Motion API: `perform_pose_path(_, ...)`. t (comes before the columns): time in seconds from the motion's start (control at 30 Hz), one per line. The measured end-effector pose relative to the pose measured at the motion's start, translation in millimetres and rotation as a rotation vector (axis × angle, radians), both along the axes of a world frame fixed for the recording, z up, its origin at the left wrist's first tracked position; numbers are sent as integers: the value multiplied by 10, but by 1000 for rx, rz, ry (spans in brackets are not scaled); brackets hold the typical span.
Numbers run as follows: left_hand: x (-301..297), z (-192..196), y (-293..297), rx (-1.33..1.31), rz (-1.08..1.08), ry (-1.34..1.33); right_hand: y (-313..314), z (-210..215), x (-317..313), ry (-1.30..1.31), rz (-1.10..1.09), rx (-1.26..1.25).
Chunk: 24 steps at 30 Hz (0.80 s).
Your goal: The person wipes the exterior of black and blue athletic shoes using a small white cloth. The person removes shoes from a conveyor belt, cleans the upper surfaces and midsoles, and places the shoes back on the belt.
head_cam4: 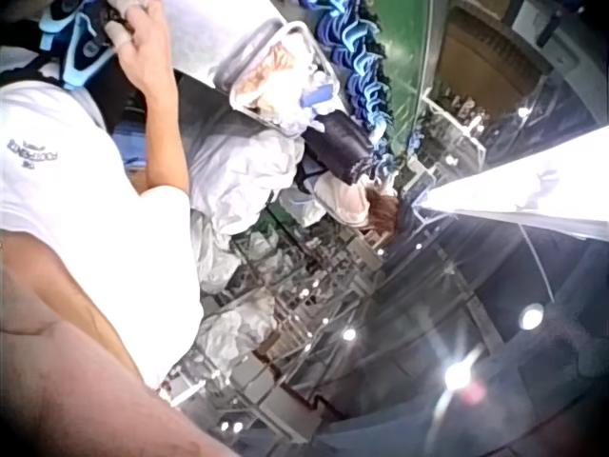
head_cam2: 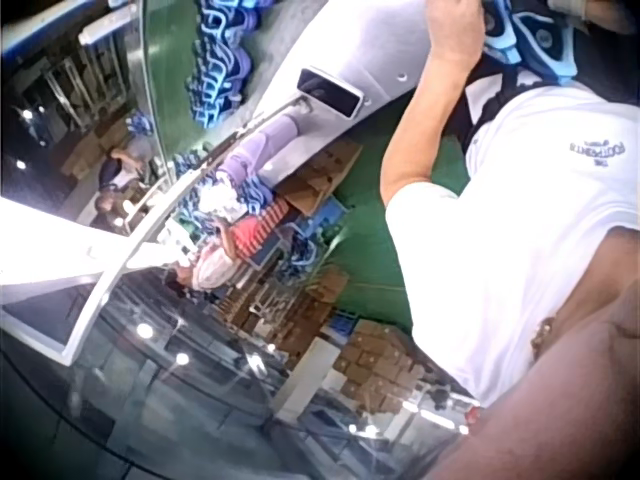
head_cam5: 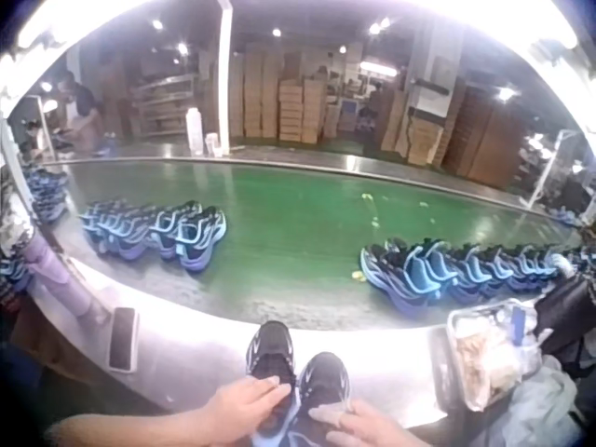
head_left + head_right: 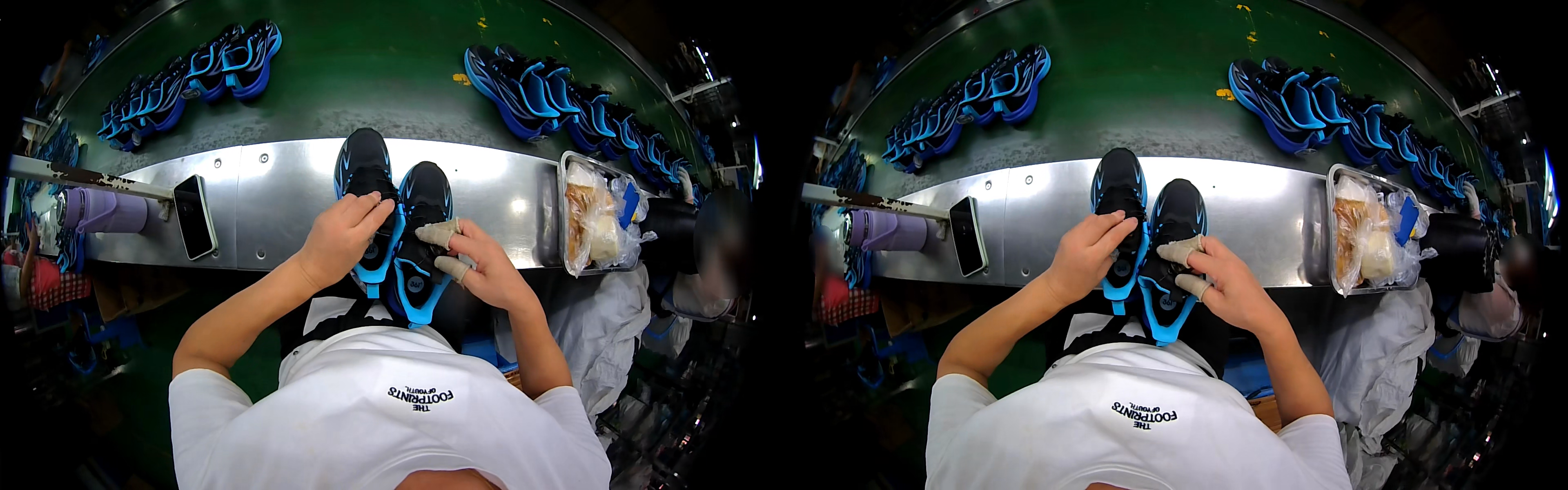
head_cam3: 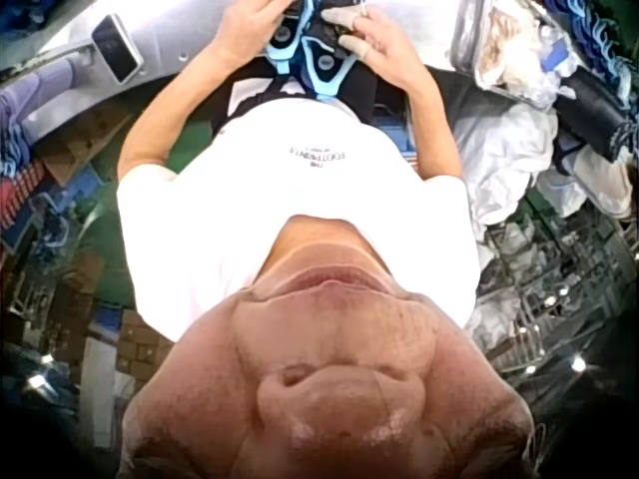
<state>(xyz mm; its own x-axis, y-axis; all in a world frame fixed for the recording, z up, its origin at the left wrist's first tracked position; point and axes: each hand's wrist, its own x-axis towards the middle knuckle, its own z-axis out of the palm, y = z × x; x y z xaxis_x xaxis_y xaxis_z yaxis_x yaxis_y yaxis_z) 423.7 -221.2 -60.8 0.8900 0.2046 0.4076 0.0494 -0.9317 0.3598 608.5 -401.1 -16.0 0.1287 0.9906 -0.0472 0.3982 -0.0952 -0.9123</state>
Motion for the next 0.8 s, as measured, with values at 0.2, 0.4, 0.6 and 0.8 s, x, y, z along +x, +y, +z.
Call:
perform_pose_path(0.2, 55, 330, -61, -263, 31, 129, -34, -169, -144, -366, -243, 51)
perform_pose_path(0.4, 275, 376, 14, -301, 115, 233, 6, 53, -24, -56, -122, -79)
perform_pose_path(0.6, 210, 154, -64, -351, 169, 25, -54, -226, -106, -224, -227, 78)
perform_pose_path(0.8, 176, 123, -98, -364, 170, -39, -125, -803, -161, 118, -481, 23)
